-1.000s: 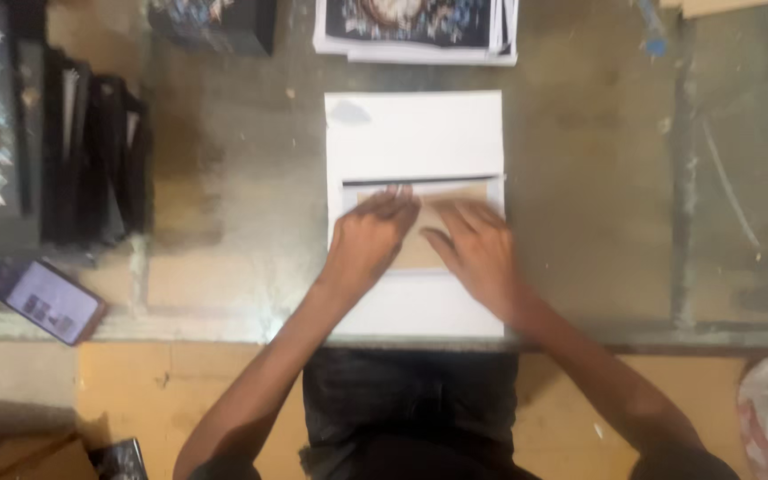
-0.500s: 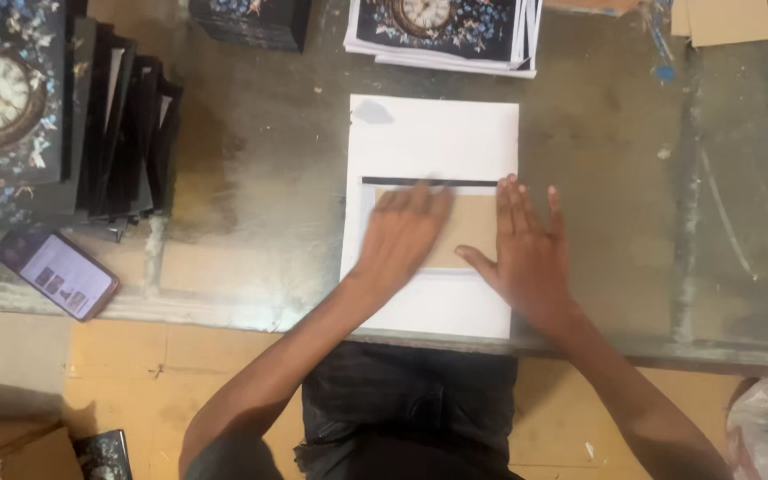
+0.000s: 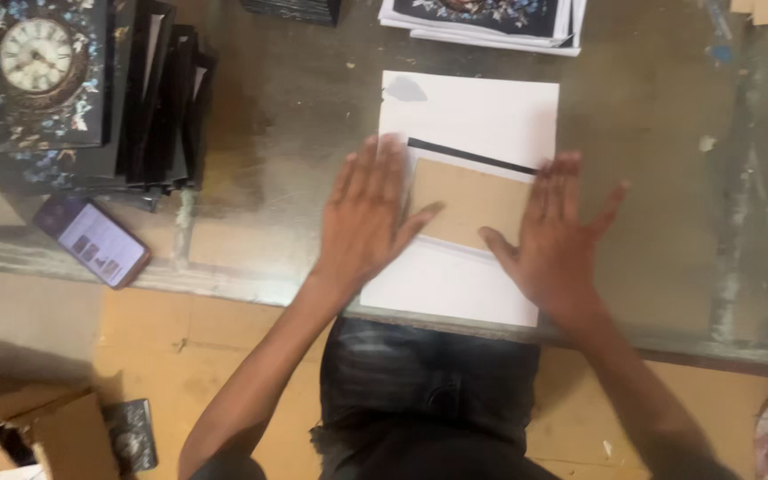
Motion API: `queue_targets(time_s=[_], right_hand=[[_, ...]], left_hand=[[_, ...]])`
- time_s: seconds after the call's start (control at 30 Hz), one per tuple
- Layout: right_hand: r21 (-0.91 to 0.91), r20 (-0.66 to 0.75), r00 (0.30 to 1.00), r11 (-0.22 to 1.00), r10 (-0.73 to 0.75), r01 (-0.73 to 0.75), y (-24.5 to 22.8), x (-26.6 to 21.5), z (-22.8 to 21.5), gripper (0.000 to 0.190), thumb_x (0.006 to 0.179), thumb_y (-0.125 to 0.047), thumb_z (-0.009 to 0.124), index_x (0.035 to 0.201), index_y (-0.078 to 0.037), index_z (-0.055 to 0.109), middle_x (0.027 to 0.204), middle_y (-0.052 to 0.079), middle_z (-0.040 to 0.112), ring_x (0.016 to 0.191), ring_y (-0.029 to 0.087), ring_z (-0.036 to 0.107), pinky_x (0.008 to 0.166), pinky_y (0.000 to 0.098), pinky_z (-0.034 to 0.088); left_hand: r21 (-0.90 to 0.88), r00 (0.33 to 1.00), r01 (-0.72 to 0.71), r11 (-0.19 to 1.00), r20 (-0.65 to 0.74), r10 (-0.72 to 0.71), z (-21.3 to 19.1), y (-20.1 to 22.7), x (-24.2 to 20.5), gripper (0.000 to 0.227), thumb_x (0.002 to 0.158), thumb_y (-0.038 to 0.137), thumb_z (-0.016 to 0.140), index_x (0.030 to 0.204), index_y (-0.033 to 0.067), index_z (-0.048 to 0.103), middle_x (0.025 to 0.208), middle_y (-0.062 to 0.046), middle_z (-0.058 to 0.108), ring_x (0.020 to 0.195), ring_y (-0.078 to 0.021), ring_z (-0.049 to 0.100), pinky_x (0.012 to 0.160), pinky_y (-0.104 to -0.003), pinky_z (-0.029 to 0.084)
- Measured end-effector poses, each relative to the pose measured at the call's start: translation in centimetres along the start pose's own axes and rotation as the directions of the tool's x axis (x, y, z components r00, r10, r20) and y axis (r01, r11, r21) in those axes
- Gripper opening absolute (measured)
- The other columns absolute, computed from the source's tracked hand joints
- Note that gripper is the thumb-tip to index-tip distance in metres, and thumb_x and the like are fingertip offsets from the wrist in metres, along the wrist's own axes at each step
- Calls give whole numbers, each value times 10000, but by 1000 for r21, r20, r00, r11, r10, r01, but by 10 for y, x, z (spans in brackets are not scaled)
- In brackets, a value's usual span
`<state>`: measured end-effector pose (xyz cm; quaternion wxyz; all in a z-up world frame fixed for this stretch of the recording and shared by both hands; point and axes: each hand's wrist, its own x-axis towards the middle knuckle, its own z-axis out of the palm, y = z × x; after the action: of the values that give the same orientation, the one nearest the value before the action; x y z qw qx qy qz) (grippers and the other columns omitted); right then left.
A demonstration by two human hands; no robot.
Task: The person assembles small cards by placing a tan insert into a white frame and pressing it down. They repeatedly pick up new frames and inserts from the table, align them, and smooth the edges before stacking the finished cards.
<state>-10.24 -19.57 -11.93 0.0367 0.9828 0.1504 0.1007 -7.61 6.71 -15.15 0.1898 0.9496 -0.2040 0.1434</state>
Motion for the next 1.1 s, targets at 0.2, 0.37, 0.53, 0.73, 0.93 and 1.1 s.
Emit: queue_targets(time_s=[0.2,0.37,0.53,0.73,0.93,1.1], right_hand=[[429,269,961,886,57,-172,-29,8,10,1004,946,-511,651,1669,-5,174,1660,210,349,1580,309,324,1313,569,151],[304,-57,983,941,176,-150,-36,-3,-5,1219,800,-531,752,1628,17,46,1565,322,393,1476,408,370,1225,538,179],[967,-1,900,228,436,-109,-33,-17,-2,992,939,-285,753,1586,47,78,1502,320,417,1357,346,503,1134,425,403],[848,530,844,-75,81,-525,21,-17,-12,350,969,-153,695,1237,73,680,1080,172,761,912,179,693,795,312,565],[651,309,949,743,-70,-157,45,-1,-70,271,907,-290,760,1035,-51,774,749,142,705,633,271,622,647,386,494],[511,145,930,831,-336,221,28,32,-92,227,918,-265,745,1056,-88,778,810,118,733,754,348,655,729,470,499]], left_hand=[[-133,995,-34,991,89,46,20,50,62,502,1010,234,543,1462,16,556,1404,-164,635,1345,-351,607,1147,-487,450],[-179,928,147,973,366,-73,1,42,94,444,1041,415,564,1000,16,755,867,-202,726,799,-403,693,832,-512,517],[-644,889,338,686,457,-9,-18,5,83,419,1012,384,632,919,20,818,732,-145,712,662,-276,659,671,-419,519],[-867,841,483,124,499,208,-31,-12,55,217,978,215,735,1067,23,779,1024,-50,789,937,-144,682,895,-315,565],[-936,899,243,255,316,303,-68,-16,84,517,884,171,799,1338,69,575,1301,-113,666,1144,-172,665,1029,-395,582],[-763,537,28,646,557,634,-66,24,116,736,809,104,770,1472,47,456,1280,-176,661,1240,-313,607,1016,-463,494]])
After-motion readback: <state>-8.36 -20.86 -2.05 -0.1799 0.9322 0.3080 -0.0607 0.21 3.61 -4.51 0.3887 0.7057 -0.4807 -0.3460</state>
